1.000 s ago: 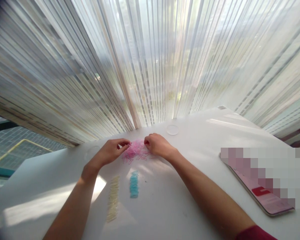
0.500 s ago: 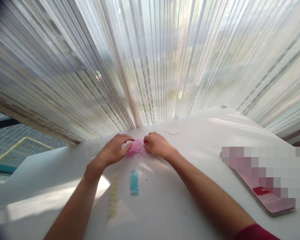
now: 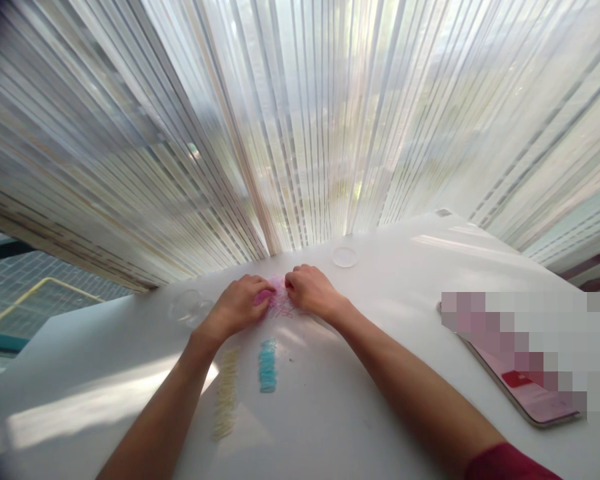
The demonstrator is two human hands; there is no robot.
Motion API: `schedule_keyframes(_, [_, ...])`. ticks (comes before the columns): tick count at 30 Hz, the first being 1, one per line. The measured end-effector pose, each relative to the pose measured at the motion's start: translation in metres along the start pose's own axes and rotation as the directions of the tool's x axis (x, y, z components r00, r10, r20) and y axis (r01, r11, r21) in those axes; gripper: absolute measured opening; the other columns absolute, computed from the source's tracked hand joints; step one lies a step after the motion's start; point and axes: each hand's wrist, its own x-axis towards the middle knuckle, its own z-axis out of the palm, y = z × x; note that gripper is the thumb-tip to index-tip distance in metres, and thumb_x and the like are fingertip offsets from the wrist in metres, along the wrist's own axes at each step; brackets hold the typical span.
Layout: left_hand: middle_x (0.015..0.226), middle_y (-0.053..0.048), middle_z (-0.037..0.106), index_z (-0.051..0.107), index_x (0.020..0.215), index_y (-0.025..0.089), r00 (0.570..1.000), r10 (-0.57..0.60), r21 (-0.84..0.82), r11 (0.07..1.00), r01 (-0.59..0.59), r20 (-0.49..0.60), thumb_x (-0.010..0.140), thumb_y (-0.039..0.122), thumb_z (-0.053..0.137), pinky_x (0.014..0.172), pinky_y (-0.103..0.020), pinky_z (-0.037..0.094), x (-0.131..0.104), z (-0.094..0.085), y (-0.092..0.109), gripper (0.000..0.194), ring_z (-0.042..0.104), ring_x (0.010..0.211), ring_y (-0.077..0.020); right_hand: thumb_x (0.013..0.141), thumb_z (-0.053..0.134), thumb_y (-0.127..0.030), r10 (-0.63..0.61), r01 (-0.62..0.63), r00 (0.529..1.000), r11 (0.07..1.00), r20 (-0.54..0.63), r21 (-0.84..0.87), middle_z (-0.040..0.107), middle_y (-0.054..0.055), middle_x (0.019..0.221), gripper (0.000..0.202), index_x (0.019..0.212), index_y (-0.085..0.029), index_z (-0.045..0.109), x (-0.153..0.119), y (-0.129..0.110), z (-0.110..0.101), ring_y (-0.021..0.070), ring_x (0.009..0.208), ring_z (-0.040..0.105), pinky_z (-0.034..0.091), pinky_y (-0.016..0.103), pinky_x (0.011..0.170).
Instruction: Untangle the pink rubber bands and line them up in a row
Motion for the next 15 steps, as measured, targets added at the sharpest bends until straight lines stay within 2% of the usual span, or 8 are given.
schedule_keyframes(5, [0.105,-0.007,0.075,0.075,0.103,0.024,1.000,-0.008,0.030,1.000,0.009,-0.026,0.090,0.027,0.059,0.086,-0.039,0.051,0.0008,0.0012,0.0030,0.021,0.064,0.100,-0.0269,0.092,0.055,-0.019,-0.028,0.028,1.000,1.000,0.003,-0.002,0.073,0.010,0.094,0.020,0.095,-0.017,0.075,-0.0006,0.0019,-0.0016,0.0216,0.090,0.062,0.040,0.029,0.078])
schedule_keyframes(11, [0.100,-0.006,0.076,0.076,0.102,0.023,0.999,0.003,0.018,1.000,-0.002,-0.039,0.087,0.021,0.060,0.087,-0.041,0.049,0.0019,0.0051,0.0029,0.022,0.064,0.099,-0.0278,0.092,0.052,-0.013,-0.043,0.043,0.999,0.997,-0.004,-0.063,0.072,0.010,0.095,0.022,0.093,-0.016,0.073,0.0023,0.0038,0.0042,0.0215,0.090,0.061,0.039,0.030,0.079])
schedule_keyframes(15, [0.098,-0.006,0.076,0.076,0.098,0.022,0.999,-0.005,0.005,1.000,0.005,-0.052,0.086,0.019,0.060,0.087,-0.042,0.049,0.0030,0.0046,0.0022,0.020,0.064,0.099,-0.0284,0.095,0.048,-0.015,-0.054,0.052,0.998,0.994,-0.012,-0.094,0.070,0.013,0.096,0.022,0.094,-0.013,0.070,0.0035,0.0038,0.0081,0.0225,0.091,0.060,0.039,0.031,0.080])
